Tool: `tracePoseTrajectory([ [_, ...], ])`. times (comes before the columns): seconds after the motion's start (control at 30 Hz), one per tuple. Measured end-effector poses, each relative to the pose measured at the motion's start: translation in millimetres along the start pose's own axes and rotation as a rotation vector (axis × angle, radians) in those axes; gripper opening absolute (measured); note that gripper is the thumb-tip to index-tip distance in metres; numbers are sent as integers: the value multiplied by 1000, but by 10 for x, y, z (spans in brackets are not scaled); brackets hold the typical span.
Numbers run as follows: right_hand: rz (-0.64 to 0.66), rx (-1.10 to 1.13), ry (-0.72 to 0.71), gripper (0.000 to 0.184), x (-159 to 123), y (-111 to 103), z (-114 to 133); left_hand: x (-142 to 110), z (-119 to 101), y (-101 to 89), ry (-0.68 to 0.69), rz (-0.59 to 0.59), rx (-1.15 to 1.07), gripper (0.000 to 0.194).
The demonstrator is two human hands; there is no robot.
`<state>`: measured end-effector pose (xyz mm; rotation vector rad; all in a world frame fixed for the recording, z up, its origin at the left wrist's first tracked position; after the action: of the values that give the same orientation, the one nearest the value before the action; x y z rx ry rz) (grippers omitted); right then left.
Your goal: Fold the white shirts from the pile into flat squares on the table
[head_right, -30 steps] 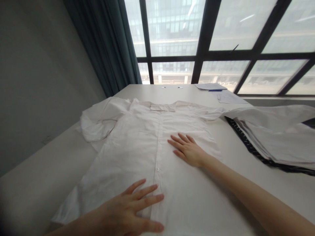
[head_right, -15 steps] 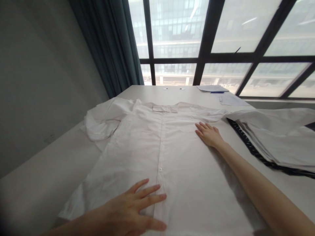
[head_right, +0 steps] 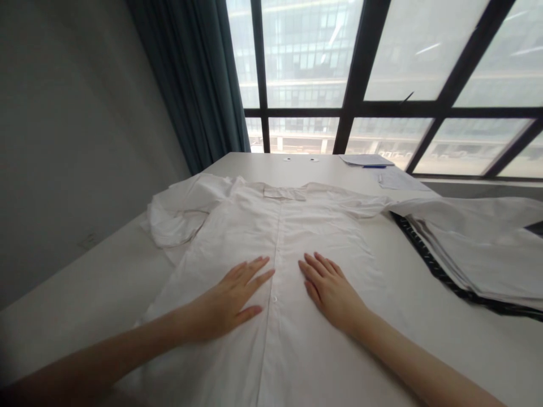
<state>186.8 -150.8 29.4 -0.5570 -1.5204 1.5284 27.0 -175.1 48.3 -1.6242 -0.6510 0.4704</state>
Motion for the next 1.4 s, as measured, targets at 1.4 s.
tracePoseTrajectory([
  [1.4, -7, 1, -11, 42, -8, -383, -325, 246, 48, -258, 77, -57, 98, 38],
])
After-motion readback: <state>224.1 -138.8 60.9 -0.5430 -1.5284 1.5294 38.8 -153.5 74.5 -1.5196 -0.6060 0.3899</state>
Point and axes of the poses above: each hand's wrist, its own x-axis towards the middle knuckle, its own y-axis out of the palm, z = x × y, the point moved 10 cm from there along x, towards the middle knuckle, and after that the axes turned 2 degrees about x, right-handed, at the moved point
